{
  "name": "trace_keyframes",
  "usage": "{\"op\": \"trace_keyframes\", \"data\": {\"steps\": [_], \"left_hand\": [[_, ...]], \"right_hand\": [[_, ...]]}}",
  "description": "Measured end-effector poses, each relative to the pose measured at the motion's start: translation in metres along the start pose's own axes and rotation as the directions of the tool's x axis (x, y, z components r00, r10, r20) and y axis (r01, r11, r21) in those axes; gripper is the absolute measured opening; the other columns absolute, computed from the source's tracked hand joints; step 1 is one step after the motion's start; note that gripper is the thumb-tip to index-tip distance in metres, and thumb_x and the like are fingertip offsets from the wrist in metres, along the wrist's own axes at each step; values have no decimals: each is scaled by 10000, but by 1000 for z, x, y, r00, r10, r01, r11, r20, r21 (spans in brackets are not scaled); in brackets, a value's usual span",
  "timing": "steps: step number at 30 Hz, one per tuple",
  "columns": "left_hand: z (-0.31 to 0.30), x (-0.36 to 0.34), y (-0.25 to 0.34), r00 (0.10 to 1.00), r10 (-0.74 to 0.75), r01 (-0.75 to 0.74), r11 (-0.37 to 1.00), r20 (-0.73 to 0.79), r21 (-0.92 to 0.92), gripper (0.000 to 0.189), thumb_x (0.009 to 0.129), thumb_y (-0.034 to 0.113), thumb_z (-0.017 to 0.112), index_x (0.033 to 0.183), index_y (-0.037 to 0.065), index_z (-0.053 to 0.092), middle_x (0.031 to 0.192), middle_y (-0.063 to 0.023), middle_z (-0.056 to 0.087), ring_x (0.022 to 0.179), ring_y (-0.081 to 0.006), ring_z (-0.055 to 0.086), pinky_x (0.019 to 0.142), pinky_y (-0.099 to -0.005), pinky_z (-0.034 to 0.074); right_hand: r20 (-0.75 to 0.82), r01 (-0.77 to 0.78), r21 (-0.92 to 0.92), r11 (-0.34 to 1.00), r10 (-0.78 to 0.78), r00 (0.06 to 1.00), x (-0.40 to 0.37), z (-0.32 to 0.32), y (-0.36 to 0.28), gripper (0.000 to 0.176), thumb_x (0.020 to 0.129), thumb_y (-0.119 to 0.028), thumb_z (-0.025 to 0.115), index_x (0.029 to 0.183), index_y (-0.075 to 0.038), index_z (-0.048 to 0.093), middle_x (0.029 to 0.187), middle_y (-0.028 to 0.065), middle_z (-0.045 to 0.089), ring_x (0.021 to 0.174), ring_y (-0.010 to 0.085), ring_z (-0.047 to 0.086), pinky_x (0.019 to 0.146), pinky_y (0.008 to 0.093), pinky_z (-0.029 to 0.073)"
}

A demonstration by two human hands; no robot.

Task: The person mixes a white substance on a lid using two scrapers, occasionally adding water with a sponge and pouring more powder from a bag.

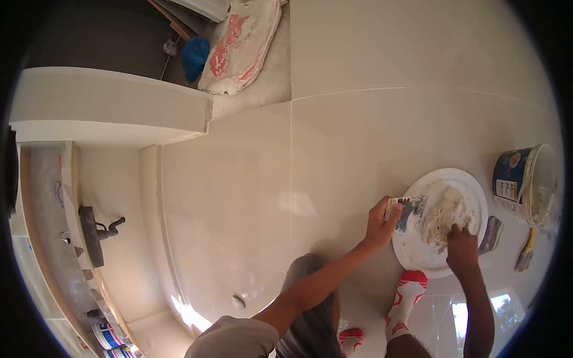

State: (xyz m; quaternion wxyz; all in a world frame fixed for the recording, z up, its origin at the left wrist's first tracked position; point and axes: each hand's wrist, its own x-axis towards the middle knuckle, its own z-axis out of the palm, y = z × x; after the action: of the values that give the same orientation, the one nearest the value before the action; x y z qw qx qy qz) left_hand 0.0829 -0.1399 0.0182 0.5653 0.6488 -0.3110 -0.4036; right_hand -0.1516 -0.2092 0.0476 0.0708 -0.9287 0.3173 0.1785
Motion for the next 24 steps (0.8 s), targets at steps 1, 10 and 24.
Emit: {"op": "trace_keyframes", "data": {"steps": [1,10,24], "left_hand": [[0,-4,-1,998,50,-49,998,-23,46,292,913,252,535,741,29,456,604,0,456,579,-65,400,511,-259,345],[-3,-4,-4,993,117,-116,992,-14,48,249,912,246,534,793,29,501,601,-13,466,577,-79,415,518,-264,358],[-5,-6,-5,998,-61,61,998,20,0,233,891,221,551,862,-8,525,717,-117,543,658,-164,487,627,-307,422]], "right_hand": [[-24,-44,93,995,47,999,-1,-18,6,201,602,20,592,801,1,610,900,104,523,779,274,556,612,383,501],[-65,-146,118,982,154,986,14,-21,7,190,584,46,586,766,-9,585,862,119,535,777,293,556,615,401,498],[613,-386,783,-487,506,606,-77,7,-30,220,762,-30,564,980,1,573,805,64,590,645,149,601,540,276,552]]}}
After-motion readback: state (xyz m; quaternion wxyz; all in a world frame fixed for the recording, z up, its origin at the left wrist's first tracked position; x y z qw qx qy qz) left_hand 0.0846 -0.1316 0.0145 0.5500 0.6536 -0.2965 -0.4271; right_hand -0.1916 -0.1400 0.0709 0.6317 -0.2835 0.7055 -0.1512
